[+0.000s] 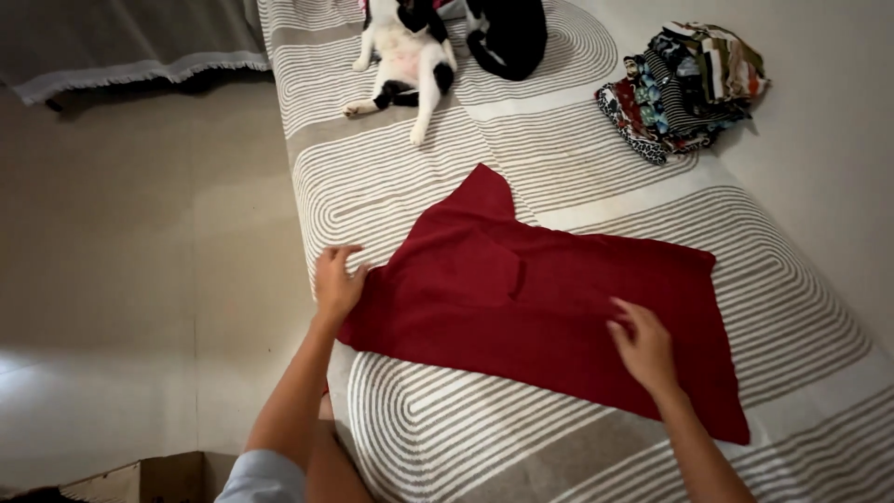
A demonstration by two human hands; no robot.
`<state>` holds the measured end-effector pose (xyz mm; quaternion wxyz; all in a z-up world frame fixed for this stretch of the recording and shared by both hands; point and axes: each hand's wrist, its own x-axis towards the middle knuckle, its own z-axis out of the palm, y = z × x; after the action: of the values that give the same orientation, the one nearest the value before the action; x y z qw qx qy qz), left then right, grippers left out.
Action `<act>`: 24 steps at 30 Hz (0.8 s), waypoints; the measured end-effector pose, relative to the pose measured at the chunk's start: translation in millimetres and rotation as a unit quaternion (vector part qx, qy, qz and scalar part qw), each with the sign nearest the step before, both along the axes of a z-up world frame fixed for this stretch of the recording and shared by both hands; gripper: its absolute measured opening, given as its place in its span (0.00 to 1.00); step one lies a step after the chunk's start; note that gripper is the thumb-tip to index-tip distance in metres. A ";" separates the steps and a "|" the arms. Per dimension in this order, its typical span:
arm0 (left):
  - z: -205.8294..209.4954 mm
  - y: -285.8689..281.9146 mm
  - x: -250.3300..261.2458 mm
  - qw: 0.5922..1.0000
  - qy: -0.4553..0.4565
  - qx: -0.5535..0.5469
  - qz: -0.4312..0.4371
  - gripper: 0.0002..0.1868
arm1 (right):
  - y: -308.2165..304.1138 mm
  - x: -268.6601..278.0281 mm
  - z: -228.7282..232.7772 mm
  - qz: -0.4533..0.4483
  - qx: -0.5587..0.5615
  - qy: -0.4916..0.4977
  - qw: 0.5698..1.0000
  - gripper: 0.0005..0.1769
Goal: Fold various pieces of clothing and stack them on a bed.
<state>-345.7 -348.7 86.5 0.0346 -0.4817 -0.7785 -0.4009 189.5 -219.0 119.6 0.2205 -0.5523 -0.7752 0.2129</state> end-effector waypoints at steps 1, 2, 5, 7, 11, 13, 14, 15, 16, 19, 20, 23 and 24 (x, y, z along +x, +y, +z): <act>3.4 10.0 7.3 1.000 0.000 0.000 -0.002 0.19 | 10.0 -19.2 -8.2 -0.002 0.000 0.000 1.000 0.26; 6.8 20.5 15.1 0.998 -0.032 0.016 -0.047 0.18 | 20.8 -38.1 -16.5 0.030 -0.049 0.059 0.997 0.26; 17.6 52.3 42.9 0.981 -0.131 0.004 -0.142 0.15 | 48.8 -94.9 -31.4 0.041 -0.183 0.118 0.975 0.26; 17.3 70.2 56.4 0.960 -0.199 -0.027 -0.193 0.13 | 64.9 -128.4 -41.4 0.018 -0.268 0.117 0.956 0.27; 3.5 93.4 78.9 0.842 -0.413 -0.208 -0.277 0.17 | 89.4 -167.2 -55.4 -0.007 -0.313 -0.002 0.950 0.32; 2.3 94.0 86.0 0.789 -0.477 -0.262 -0.284 0.19 | 95.1 -181.0 -54.1 -0.007 -0.321 -0.023 0.947 0.32; 2.7 92.0 88.9 0.764 -0.511 -0.284 -0.272 0.21 | 96.0 -185.4 -52.2 0.001 -0.329 -0.008 0.944 0.28; 4.6 91.6 90.7 0.739 -0.543 -0.304 -0.258 0.23 | 98.8 -190.9 -49.0 0.011 -0.337 0.008 0.942 0.25; 6.3 87.9 91.4 0.738 -0.543 -0.305 -0.259 0.23 | 99.3 -192.8 -48.2 0.010 -0.337 0.009 0.941 0.25; 6.8 73.3 94.0 0.715 -0.582 -0.304 -0.240 0.27 | 96.4 -195.9 -50.5 0.018 -0.361 0.138 0.922 0.17; 5.6 69.3 93.9 0.696 -0.607 -0.296 -0.244 0.30 | 95.3 -196.4 -53.5 0.044 -0.356 0.191 0.914 0.15; 0.4 55.7 91.2 0.639 -0.670 -0.279 -0.256 0.40 | 71.6 -199.6 -40.1 0.132 -0.286 0.246 0.917 0.14; -1.5 50.2 90.0 0.600 -0.707 -0.268 -0.262 0.45 | 59.6 -201.0 -31.9 0.193 -0.219 0.246 0.924 0.15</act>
<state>-255.7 -298.5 85.0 -0.7635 -0.2186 -0.4730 -0.3814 -11.5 -159.4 87.7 0.2325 -0.3563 -0.7222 0.5453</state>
